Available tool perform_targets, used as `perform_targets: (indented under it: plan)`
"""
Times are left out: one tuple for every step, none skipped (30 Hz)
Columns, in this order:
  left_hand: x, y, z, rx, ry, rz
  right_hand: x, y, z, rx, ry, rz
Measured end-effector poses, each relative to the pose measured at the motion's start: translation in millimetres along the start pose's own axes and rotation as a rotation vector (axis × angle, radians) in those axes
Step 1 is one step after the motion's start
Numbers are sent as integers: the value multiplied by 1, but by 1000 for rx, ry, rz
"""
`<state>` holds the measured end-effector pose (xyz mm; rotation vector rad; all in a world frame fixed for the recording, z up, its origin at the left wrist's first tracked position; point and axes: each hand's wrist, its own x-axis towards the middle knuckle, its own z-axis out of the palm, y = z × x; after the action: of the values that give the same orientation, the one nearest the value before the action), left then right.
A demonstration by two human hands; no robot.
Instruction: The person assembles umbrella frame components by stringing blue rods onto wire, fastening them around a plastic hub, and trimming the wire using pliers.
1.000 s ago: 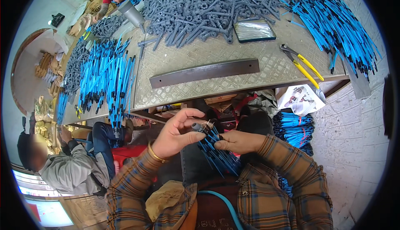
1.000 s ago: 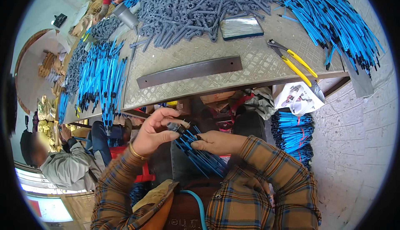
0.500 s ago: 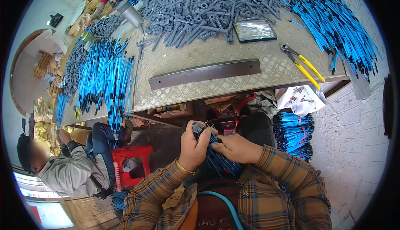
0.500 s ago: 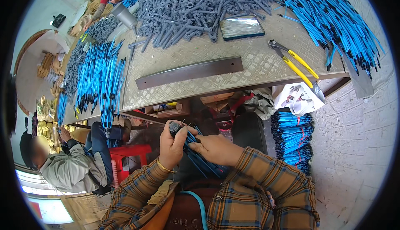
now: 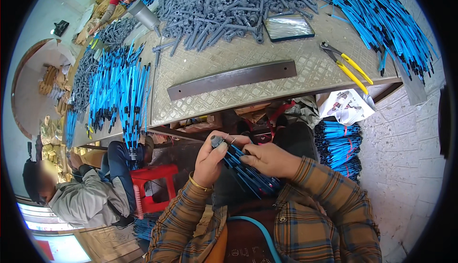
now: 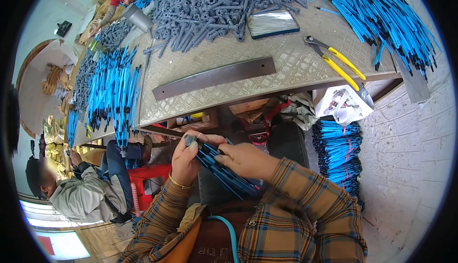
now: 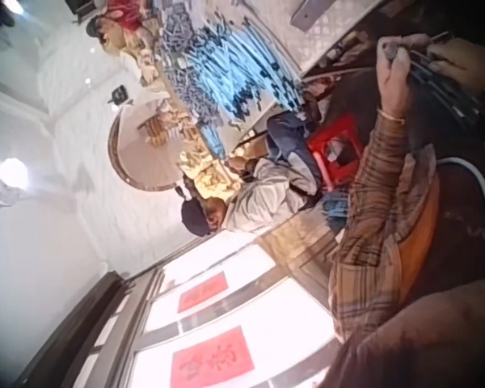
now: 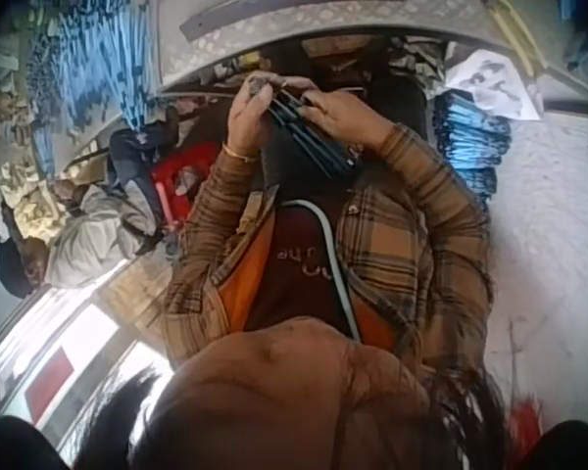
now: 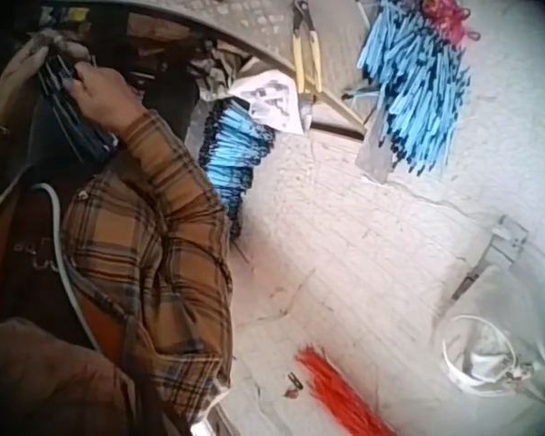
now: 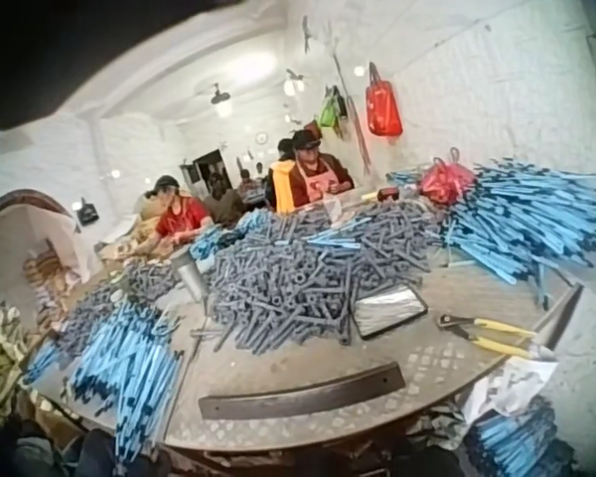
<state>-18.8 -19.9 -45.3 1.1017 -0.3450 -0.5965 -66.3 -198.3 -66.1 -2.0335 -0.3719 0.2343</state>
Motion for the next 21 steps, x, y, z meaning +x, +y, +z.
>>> perform_targets:
  plan:
    - [0, -1, 0, -14, -12, 12, 3, 3, -3, 35, -49, -20]
    - [-1, -2, -1, -28, -24, 24, 6, 6, -4, 70, -99, -40]
    - [0, -3, -1, -28, -23, 22, 7, 7, -5, 103, -148, -62]
    - [0, -3, -1, -32, -29, 32, 7, 6, -4, 104, -148, -61]
    - [0, -4, 0, -36, -35, 42, 7, 5, -3, 42, -136, -65]
    - [0, -4, 0, -41, -41, 52, 6, 2, -1, -21, -124, -68]
    - [0, -4, 0, -42, -42, 49, 5, 0, 0, -84, -111, -71]
    - [-2, -3, -1, -39, -47, 43, 5, -2, 2, -85, -112, -73]
    - [-3, -2, -2, -37, -52, 37, 4, -5, 3, -122, -97, -88]
    - [-5, -2, -2, -35, -57, 31, 3, -8, 4, -160, -83, -104]
    - [-6, -2, -1, -35, -55, 32, 2, -10, 5, -197, -68, -119]
    - [-8, -1, 0, 14, -15, 33, 0, -11, 6, -197, -70, -121]
    - [-9, 0, 3, 61, 24, 38, -2, -13, 6, -231, -52, -140]
    - [-10, 1, 7, 109, 63, 43, -3, -14, 6, -264, -36, -160]
    - [-11, 2, 10, 107, 64, 49, -5, -16, 6, -298, -20, -181]
    - [-13, 4, 15, 153, 81, 47, -7, -18, 7, -304, -23, -185]
    - [-14, 5, 19, 199, 98, 45, -9, -20, 8, -341, -19, -179]
    - [-15, 6, 22, 247, 117, 43, -11, -22, 10, -378, -15, -175]
    - [-16, 6, 24, 247, 122, 53, -12, -24, 11, -416, -11, -172]
    - [-17, 6, 26, 242, 152, 40, -13, -25, 12, -422, -14, -181]
    - [-18, 7, 27, 237, 182, 28, -14, -26, 12, -447, -14, -202]
